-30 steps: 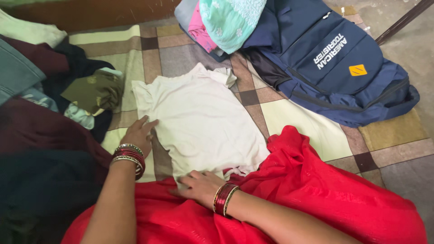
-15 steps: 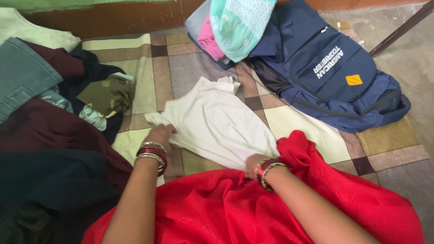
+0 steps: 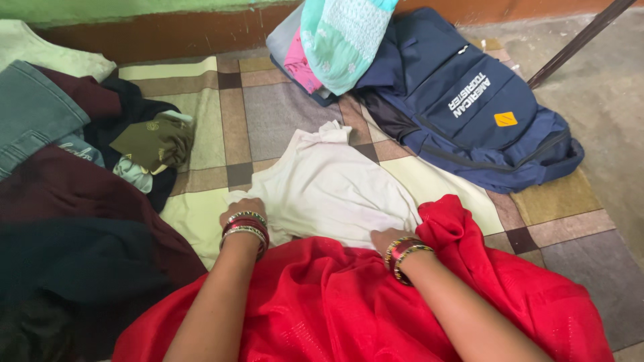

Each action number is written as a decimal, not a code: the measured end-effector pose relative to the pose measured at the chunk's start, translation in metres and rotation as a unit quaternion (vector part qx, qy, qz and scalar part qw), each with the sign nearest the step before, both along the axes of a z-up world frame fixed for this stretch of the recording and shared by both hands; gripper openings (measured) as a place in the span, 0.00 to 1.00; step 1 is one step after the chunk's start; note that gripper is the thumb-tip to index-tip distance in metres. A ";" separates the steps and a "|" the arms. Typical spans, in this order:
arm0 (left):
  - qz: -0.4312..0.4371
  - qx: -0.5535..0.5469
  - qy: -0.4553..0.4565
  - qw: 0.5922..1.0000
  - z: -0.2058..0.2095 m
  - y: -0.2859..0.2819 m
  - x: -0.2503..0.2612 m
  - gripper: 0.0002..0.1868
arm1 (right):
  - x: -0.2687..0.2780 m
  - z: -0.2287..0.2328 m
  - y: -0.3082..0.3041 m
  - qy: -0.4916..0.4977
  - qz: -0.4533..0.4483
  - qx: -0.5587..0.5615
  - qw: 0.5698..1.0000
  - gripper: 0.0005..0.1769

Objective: The person folds small items of clothing, including a white baby shirt with strawberry prints and green baby shorts, by hand while sitting on a patterned mat on the floor.

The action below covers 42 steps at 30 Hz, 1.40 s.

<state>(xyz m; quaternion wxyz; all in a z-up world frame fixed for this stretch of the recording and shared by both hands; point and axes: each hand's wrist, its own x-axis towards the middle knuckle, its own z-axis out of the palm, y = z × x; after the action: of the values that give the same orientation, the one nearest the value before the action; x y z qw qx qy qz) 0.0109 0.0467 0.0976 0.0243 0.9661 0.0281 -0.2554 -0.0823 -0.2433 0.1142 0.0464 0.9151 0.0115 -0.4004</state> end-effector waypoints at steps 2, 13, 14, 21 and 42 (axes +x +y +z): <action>0.033 0.016 0.027 0.999 0.003 0.002 0.004 0.16 | 0.007 0.000 0.008 -0.002 0.006 0.019 1.000 0.18; -0.160 -0.272 -0.169 0.934 -0.067 0.020 0.048 0.26 | 0.032 0.007 0.057 -0.187 -0.003 0.098 0.977 0.29; -0.160 -0.270 -0.164 0.935 -0.076 0.020 0.051 0.26 | 0.034 0.007 0.061 -0.183 -0.004 0.100 0.978 0.29; -0.098 -0.029 -0.165 0.981 -0.085 0.030 0.086 0.40 | 0.052 0.009 0.072 -0.138 -0.044 0.062 0.988 0.51; 0.061 -0.061 -0.293 0.952 -0.081 0.050 0.069 0.50 | 0.058 -0.010 0.066 -0.052 -0.097 0.005 0.994 0.34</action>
<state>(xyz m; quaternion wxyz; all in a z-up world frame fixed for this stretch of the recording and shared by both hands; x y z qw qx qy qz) 0.0802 0.0964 0.0164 0.1056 0.9916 0.0629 0.0393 -0.0240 -0.1770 0.1043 0.0036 0.9317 -0.0779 -0.3547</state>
